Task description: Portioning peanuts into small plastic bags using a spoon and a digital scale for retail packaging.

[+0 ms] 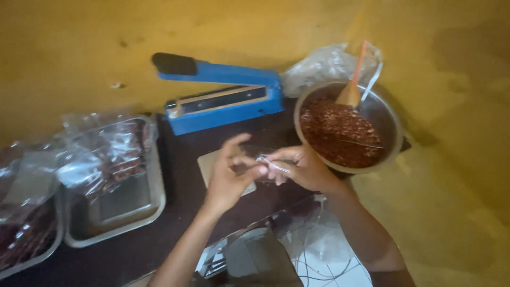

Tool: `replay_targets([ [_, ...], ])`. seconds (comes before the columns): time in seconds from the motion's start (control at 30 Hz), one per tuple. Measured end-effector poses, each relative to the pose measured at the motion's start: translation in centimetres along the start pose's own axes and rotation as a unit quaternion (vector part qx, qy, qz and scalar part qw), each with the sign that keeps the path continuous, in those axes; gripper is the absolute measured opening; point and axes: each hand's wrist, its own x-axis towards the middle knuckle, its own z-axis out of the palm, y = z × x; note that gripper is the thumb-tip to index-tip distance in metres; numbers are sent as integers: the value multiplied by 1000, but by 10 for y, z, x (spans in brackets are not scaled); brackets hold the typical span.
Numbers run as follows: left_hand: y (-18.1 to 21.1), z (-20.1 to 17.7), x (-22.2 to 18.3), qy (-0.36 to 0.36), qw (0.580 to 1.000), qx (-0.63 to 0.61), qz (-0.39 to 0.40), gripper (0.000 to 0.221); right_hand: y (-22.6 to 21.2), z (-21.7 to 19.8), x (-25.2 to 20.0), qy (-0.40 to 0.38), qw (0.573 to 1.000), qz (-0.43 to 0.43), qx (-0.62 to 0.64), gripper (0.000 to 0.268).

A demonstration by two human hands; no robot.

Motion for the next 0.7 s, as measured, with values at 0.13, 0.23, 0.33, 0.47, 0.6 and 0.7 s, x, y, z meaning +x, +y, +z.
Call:
replay_targets([
  [0.13, 10, 11, 8, 69, 956, 195, 209, 47, -8, -15, -4, 35, 999, -1, -6, 19],
  [0.23, 12, 26, 17, 22, 884, 286, 370, 22, -15, -19, -7, 53, 998, 22, -19, 13],
  [0.33, 14, 36, 24, 9, 893, 250, 373, 16, -24, -25, -11, 62, 998, 12, -29, 12],
  [0.47, 19, 45, 25, -4, 923, 189, 334, 9, -24, -36, -15, 64, 996, 19, -65, 12],
  [0.6, 17, 46, 26, 2, 929, 164, 332, 5, -28, -41, -9, 42, 991, 19, -122, 10],
  [0.7, 18, 47, 28, 18, 926, 170, 336, 4, -42, -42, -5, 44, 984, 48, -168, 12],
])
